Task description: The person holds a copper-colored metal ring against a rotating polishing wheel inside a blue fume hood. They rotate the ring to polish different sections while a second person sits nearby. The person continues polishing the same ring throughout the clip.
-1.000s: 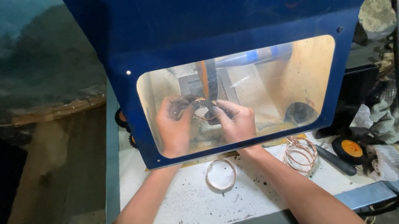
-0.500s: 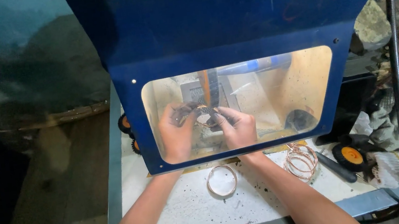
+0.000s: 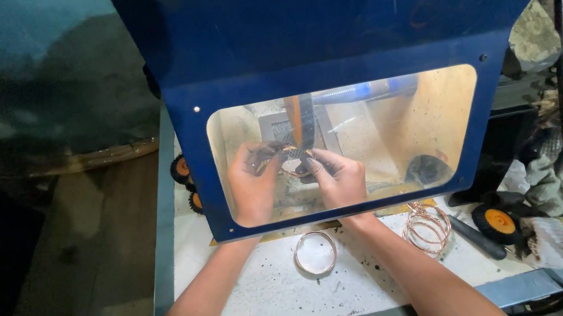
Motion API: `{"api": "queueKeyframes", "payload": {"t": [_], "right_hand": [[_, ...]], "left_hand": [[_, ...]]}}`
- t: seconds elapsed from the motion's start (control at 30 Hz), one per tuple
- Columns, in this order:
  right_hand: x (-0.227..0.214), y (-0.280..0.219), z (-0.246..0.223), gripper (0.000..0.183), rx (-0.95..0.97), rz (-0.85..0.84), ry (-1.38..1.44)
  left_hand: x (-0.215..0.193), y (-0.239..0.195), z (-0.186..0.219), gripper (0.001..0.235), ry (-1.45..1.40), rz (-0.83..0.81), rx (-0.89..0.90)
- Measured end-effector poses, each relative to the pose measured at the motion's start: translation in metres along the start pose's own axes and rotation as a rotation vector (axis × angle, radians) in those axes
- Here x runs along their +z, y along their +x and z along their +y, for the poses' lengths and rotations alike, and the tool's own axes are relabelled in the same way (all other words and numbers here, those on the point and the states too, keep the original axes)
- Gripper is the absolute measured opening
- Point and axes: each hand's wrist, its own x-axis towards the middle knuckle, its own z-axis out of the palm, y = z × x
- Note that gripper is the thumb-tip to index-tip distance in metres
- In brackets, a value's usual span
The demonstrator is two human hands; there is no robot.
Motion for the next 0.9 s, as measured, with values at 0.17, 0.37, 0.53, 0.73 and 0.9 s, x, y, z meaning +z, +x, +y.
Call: {"api": "queueKeyframes", "payload": {"t": [0.17,0.37,0.53,0.73,0.9], "right_hand": [[0.002,0.000,0.001,0.024,0.002,0.010,0.005],[0.000,0.000,0.002,0.024,0.012,0.009,-0.009],[0.002,-0.001,0.001,0.025,0.006,0.015,0.008],[0.004,-0.002,0.003,0.026,0.008,0.008,0.015],[0.005,-0.005,-0.006,0.027,-0.001,0.007,0.008]], "left_hand": [[-0.001,-0.001,-0.001,0.021,-0.016,-0.002,0.005],[0.001,-0.002,0.003,0.021,0.014,0.003,-0.004],[0.002,0.000,-0.001,0.021,0.011,0.019,-0.011],[-0.001,0.001,-0.001,0.020,0.026,0.026,-0.015],[-0.001,0.000,-0.002,0.020,0.013,0.024,-0.026]]}}
